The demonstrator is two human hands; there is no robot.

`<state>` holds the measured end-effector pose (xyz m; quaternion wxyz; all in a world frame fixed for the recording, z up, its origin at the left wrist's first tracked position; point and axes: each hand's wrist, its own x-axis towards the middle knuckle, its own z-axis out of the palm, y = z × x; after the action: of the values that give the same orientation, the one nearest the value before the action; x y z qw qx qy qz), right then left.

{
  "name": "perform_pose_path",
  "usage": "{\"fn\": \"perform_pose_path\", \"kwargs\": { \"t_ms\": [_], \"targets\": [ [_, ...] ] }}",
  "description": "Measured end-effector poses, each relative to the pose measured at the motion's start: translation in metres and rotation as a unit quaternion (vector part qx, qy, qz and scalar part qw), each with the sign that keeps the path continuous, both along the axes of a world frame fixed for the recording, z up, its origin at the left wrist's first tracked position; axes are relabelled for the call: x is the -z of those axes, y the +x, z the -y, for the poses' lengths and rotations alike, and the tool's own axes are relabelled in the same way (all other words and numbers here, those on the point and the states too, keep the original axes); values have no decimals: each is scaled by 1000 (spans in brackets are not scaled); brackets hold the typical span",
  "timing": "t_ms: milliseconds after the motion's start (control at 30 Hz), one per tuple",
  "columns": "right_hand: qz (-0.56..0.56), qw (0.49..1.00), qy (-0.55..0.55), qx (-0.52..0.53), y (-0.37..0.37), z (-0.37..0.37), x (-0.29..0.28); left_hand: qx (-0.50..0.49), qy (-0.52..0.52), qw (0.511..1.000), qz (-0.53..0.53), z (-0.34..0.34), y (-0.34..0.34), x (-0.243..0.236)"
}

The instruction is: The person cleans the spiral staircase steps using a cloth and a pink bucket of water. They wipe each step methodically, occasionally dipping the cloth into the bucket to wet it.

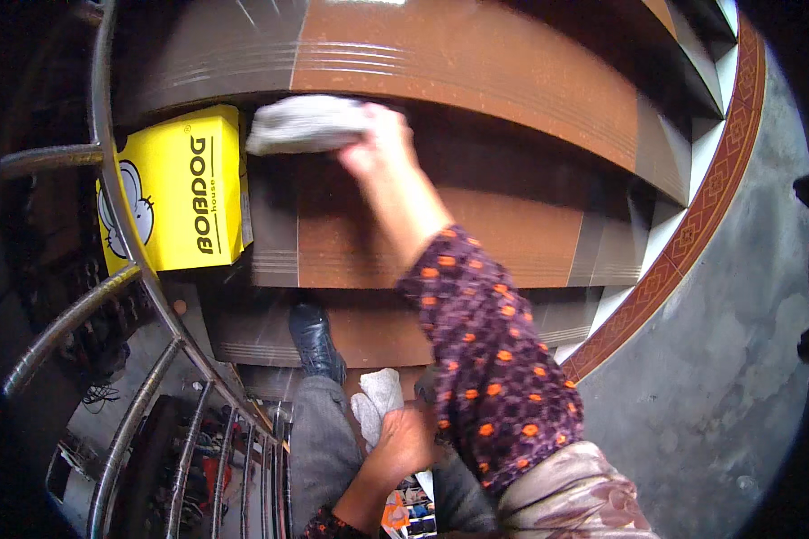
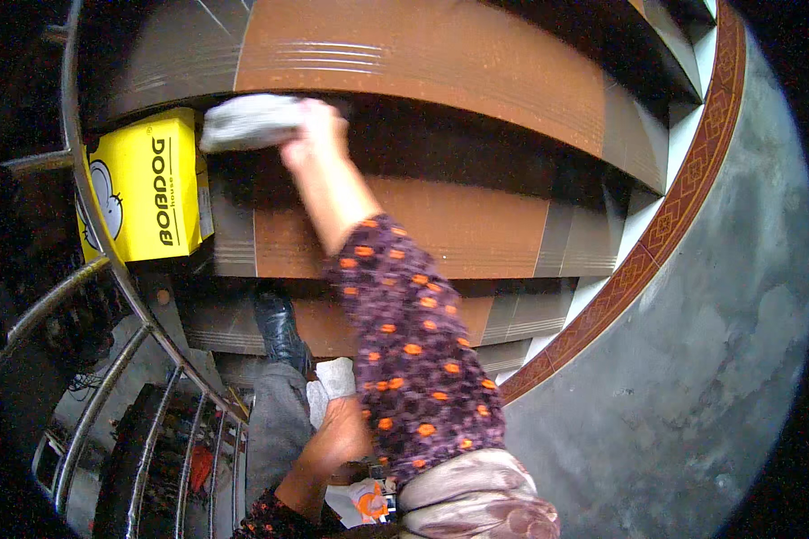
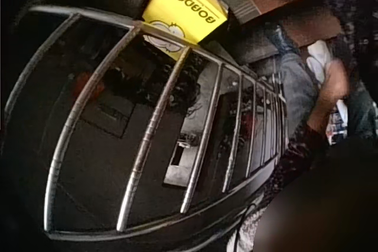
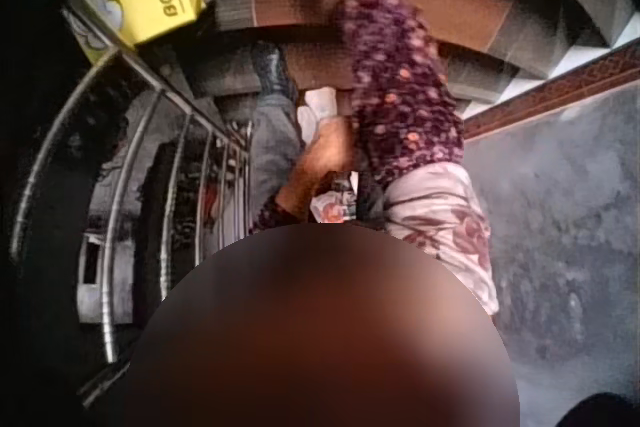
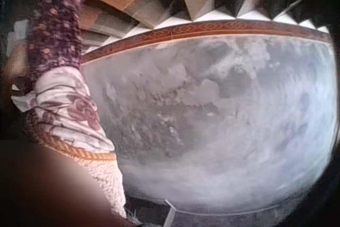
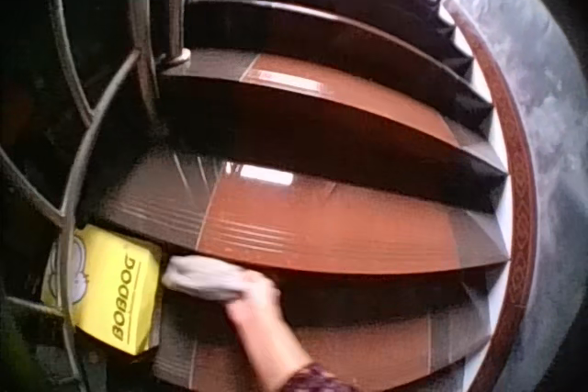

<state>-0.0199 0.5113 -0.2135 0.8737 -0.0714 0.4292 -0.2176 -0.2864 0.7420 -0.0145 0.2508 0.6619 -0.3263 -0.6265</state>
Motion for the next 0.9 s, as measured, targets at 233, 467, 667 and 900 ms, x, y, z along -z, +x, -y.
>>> {"fn": "perform_pose_path", "kwargs": {
  "t_ms": [233,467,667,900],
  "targets": [
    [-295,898,-308,103,-212,219,-35,-19,-33,999,-3,10,25,-6],
    [-568,179,-673,-438,-176,89,-15,7,-24,1000,8,4,9,-5],
    [-276,218,-832,-429,-123,-69,-8,57,26,997,-44,-6,-33,5],
    [-77,275,-790,-543,-174,-124,-55,42,-31,999,3,-5,-54,7]
  ]
}}
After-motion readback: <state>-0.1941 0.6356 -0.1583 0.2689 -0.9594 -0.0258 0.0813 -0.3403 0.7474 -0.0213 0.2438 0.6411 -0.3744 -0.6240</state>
